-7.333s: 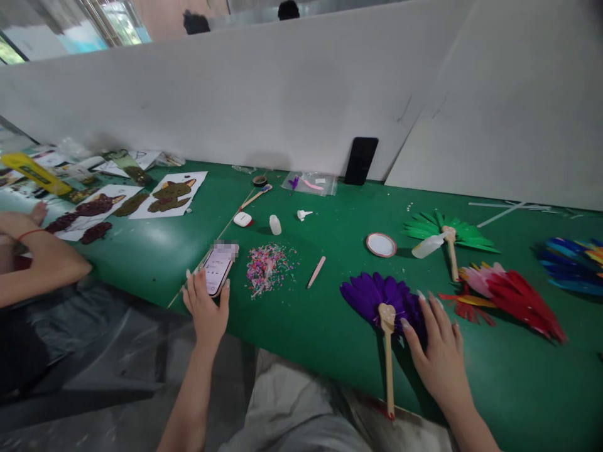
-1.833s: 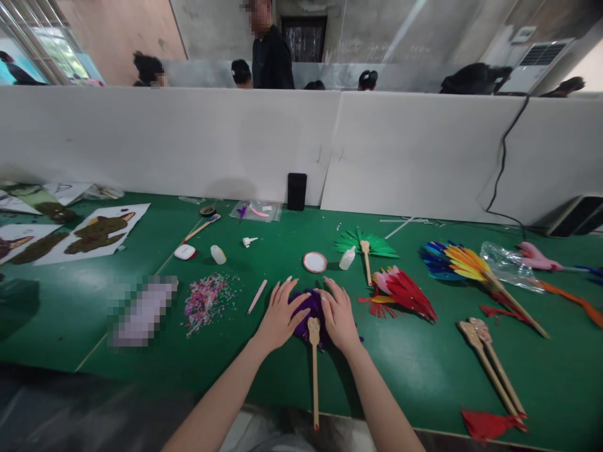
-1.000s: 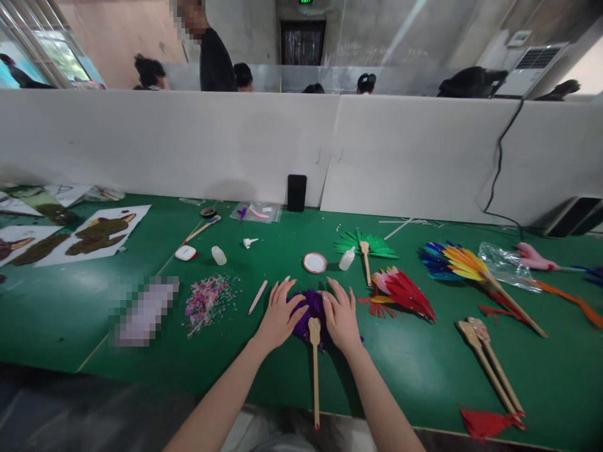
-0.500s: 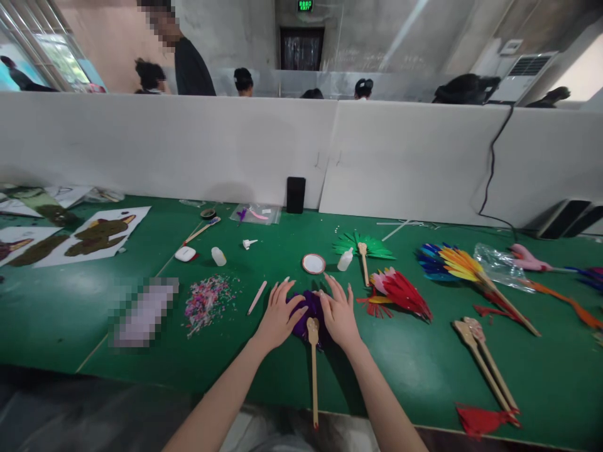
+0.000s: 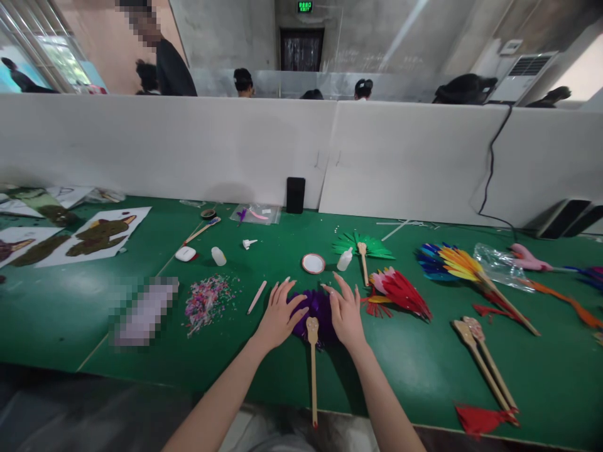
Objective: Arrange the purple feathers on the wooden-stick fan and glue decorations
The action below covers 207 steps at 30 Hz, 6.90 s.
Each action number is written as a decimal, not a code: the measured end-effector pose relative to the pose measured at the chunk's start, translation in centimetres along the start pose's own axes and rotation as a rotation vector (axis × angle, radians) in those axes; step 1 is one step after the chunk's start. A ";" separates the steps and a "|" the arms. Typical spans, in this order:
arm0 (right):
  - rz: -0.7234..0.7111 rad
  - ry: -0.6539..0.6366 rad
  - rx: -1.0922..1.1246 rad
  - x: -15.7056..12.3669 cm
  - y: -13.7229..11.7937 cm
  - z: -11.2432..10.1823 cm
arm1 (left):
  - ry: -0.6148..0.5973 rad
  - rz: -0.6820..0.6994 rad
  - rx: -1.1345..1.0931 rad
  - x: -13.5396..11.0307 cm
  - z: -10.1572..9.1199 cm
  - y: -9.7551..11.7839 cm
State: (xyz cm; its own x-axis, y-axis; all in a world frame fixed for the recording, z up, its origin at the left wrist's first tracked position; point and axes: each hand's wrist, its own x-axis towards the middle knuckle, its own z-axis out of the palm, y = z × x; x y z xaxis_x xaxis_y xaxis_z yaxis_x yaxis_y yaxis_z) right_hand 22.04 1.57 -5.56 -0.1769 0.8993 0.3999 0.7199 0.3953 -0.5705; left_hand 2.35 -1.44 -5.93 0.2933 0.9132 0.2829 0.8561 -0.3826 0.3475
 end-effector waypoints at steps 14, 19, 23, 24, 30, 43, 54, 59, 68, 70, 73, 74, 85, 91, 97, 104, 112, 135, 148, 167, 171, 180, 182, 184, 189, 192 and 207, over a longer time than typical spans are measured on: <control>0.107 0.186 0.132 -3.7 2.6 -2.1 | 0.046 -0.031 -0.058 0.3 -0.1 0.0; 0.131 0.188 0.175 -4.6 2.9 -2.5 | 0.180 -0.095 -0.256 0.5 0.0 -0.2; 0.150 0.174 0.198 -4.7 3.2 -3.3 | 0.321 -0.225 -0.314 0.0 -0.4 -1.2; 0.155 0.169 0.203 -4.8 3.3 -3.5 | 0.349 -0.255 -0.325 -0.2 -0.6 -1.5; 0.174 0.102 0.205 -6.2 3.3 -4.0 | 0.264 -0.269 -0.335 -1.6 -1.7 -1.3; -0.129 -0.323 0.052 -4.1 -1.0 -2.7 | -0.114 -0.065 -0.092 -6.2 -0.6 4.9; -0.146 -0.333 0.019 -4.0 -0.9 -1.9 | 0.059 -0.268 0.011 -8.0 -1.8 1.2; -0.026 -0.210 0.021 -4.8 0.0 -3.0 | 0.049 -0.257 0.027 -8.4 -1.8 0.5; 0.118 -0.104 0.102 -8.0 1.0 -4.1 | -0.038 -0.200 0.010 -6.3 -1.9 0.4; 0.153 -0.065 0.123 -8.4 1.1 -4.2 | -0.004 -0.202 0.007 -6.1 -2.0 0.2; 0.183 -0.032 0.144 -8.6 1.2 -4.1 | 0.006 -0.190 0.010 -5.9 -2.1 -0.1; 0.186 -0.028 0.150 -8.6 1.2 -4.1 | 0.001 -0.192 0.013 -5.9 -2.2 -0.1; 0.197 -0.014 0.176 -8.6 0.9 -4.1 | -0.025 -0.192 0.021 -5.4 -2.3 -0.1; 0.200 -0.010 0.186 -8.7 1.0 -4.1 | 0.006 -0.211 0.017 -5.6 -2.5 0.0; 0.203 -0.018 0.194 -8.7 1.0 -4.1 | -0.017 -0.187 0.037 -5.4 -2.2 0.1; 0.203 -0.018 0.196 -8.8 1.1 -4.1 | 0.037 -0.267 0.030 -5.7 -2.6 -0.1; 0.199 -0.022 0.189 -8.7 1.0 -4.1 | 0.027 -0.231 0.036 -6.1 -2.4 -0.1; 0.232 0.010 0.146 -9.4 1.3 -4.3 | -0.414 0.505 -0.170 -8.3 -1.8 7.1; 0.222 0.063 0.140 -8.8 1.8 -5.1 | -0.160 0.382 0.075 -10.2 3.1 8.5; -0.064 -0.208 -0.135 -7.3 -0.2 -2.0 | -0.050 -0.006 0.156 -4.6 -1.0 0.3; -0.102 -0.222 -0.189 -6.6 -0.1 -1.3 | -0.037 -0.004 0.202 -5.2 -0.5 0.5; -0.111 -0.222 -0.248 -6.8 0.0 -1.2 | -0.016 -0.101 0.248 -7.0 -0.7 1.5; -0.112 -0.222 -0.251 -6.8 0.0 -1.2 | -0.014 -0.095 0.246 -7.4 -0.8 1.5; -0.113 -0.223 -0.253 -6.7 -0.1 -1.3 | -0.013 -0.085 0.248 -7.7 -0.9 1.5; -0.113 -0.224 -0.254 -6.7 -0.1 -1.3 | -0.003 -0.078 0.266 -8.1 -1.0 1.5; -0.111 -0.223 -0.249 -6.8 -0.1 -1.3 | 0.007 -0.099 0.264 -7.7 -1.3 1.3; -0.153 -0.255 -0.221 -4.5 -0.9 -0.6 | -0.242 0.101 0.138 -1.6 -1.0 0.7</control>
State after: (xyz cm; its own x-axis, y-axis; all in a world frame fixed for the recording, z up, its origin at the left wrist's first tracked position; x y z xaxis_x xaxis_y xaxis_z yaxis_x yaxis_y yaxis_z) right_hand 22.61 -2.95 -6.47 -0.4353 0.8616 0.2611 0.7949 0.5040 -0.3378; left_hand 2.03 -3.34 -5.29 0.4586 0.8849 0.0822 0.8624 -0.4654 0.1992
